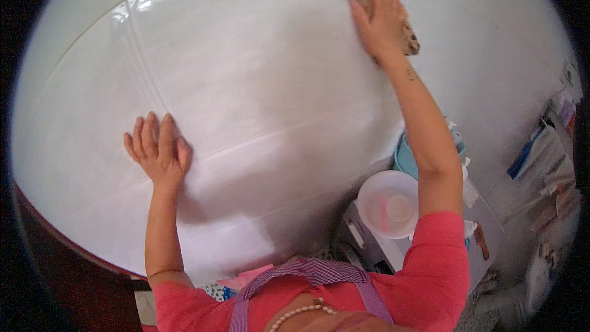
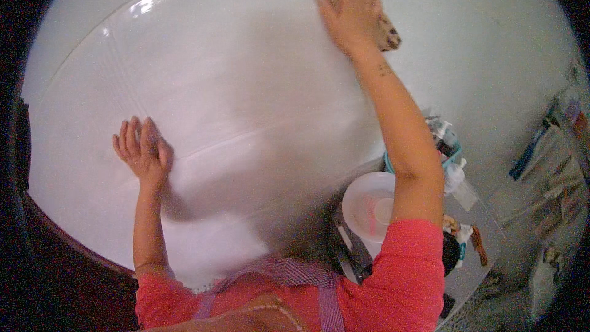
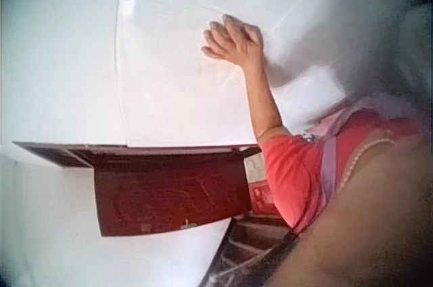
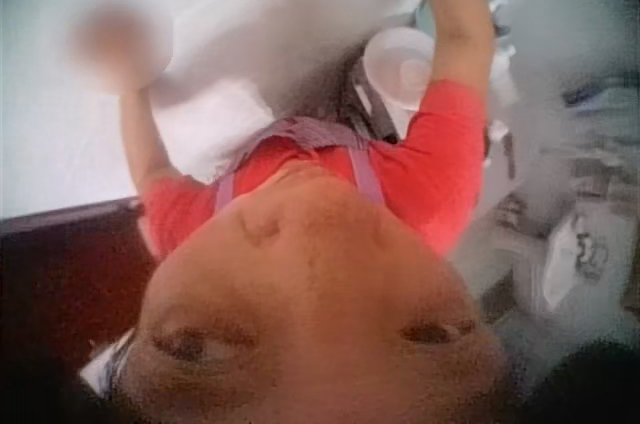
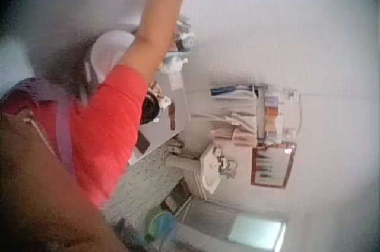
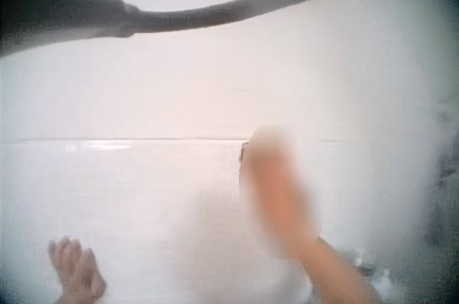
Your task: The person wipes a tiled wall with a cloth and then washes the cloth under a faucet in a sink.
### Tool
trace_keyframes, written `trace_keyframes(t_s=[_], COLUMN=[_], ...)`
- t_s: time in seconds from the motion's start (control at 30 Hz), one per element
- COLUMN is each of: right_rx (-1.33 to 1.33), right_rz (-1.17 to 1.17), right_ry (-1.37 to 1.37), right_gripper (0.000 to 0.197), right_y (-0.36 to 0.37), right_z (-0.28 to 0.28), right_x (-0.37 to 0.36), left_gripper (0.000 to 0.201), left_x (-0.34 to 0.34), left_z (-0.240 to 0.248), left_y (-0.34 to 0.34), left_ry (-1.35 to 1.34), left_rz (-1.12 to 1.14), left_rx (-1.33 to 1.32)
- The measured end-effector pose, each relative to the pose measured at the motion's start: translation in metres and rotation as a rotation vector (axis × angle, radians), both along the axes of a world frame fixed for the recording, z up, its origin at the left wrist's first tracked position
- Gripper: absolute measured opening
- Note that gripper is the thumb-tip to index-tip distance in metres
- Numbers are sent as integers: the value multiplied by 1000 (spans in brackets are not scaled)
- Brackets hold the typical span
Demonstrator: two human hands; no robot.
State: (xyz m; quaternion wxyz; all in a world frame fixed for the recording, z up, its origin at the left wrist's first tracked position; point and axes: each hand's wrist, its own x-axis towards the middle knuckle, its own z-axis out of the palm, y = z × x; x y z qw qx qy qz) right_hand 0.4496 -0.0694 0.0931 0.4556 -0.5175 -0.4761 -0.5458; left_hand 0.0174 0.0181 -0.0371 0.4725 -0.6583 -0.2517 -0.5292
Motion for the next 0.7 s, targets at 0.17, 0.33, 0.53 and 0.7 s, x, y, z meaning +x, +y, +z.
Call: trace_keyframes(t_s=[0.17, 0.33, 0.53, 0.7], right_rx=[128, -83, -40, 33], right_rz=[-146, 54, 293, 466], right_ry=[114, -36, 514, 70], right_gripper=[51, 52, 45, 48], right_y=[-6, -24, -71, -59], right_z=[16, 15, 38, 37], right_x=[50, -18, -55, -35], left_gripper=[43, 43, 45, 45], left_x=[7, 10, 13, 14], left_z=[1, 4, 9, 12], left_y=[0, -1, 2, -8], left_ry=[5, 12, 22, -3], left_rz=[-10, -1, 3, 18], left_rx=[-20, -21, 36, 46])
